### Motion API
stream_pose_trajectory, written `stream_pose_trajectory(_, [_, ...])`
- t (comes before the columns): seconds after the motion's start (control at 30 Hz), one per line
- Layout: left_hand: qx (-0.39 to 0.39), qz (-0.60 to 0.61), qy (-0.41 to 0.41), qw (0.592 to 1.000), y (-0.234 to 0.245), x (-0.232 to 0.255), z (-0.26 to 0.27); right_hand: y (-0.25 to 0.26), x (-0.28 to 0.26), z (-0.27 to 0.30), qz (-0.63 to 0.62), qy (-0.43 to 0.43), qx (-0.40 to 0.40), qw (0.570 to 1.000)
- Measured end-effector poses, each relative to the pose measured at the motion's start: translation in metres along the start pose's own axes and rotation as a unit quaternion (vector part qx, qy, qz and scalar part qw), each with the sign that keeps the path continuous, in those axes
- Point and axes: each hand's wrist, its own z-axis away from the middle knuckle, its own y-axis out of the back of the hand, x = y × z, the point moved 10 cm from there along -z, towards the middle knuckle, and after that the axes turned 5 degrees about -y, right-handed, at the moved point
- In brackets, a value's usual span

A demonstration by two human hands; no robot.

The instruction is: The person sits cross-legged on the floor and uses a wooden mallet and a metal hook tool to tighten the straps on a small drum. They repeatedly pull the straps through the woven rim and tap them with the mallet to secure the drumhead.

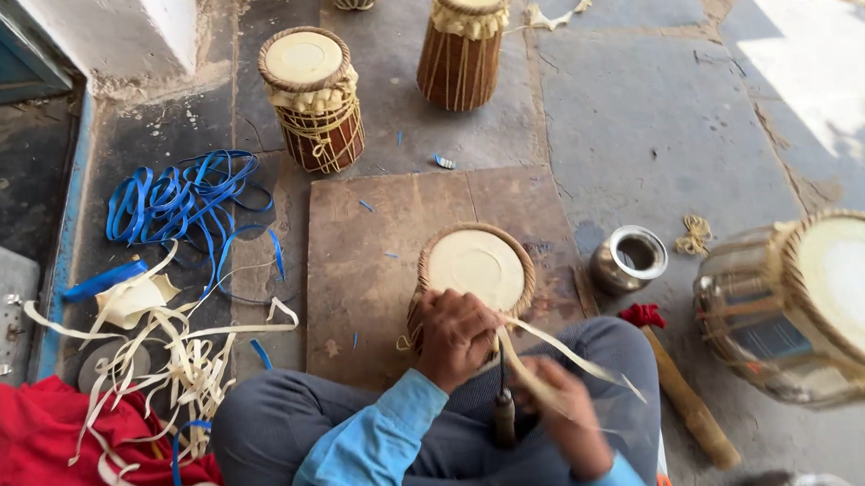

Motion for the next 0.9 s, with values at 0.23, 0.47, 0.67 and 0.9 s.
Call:
stream_pose_trajectory(0.23, [-0.019,-0.022,-0.003,1.000,0.000,0.000,0.004,-0.052,-0.078,0.027,-0.021,-0.077,-0.142,0.987])
stream_pose_trajectory(0.47, [0.021,-0.040,0.007,0.999,0.000,-0.009,0.009,-0.012,-0.133,0.114,0.193,0.190,-0.123,0.955])
stream_pose_trajectory(0.67, [0.068,0.018,0.108,0.992,-0.005,-0.021,0.008,-0.009,-0.180,0.115,0.150,0.333,-0.111,0.924])
stream_pose_trajectory(0.9, [0.025,0.115,0.070,0.991,0.020,0.002,-0.010,-0.054,-0.195,0.048,0.349,0.365,0.067,0.861])
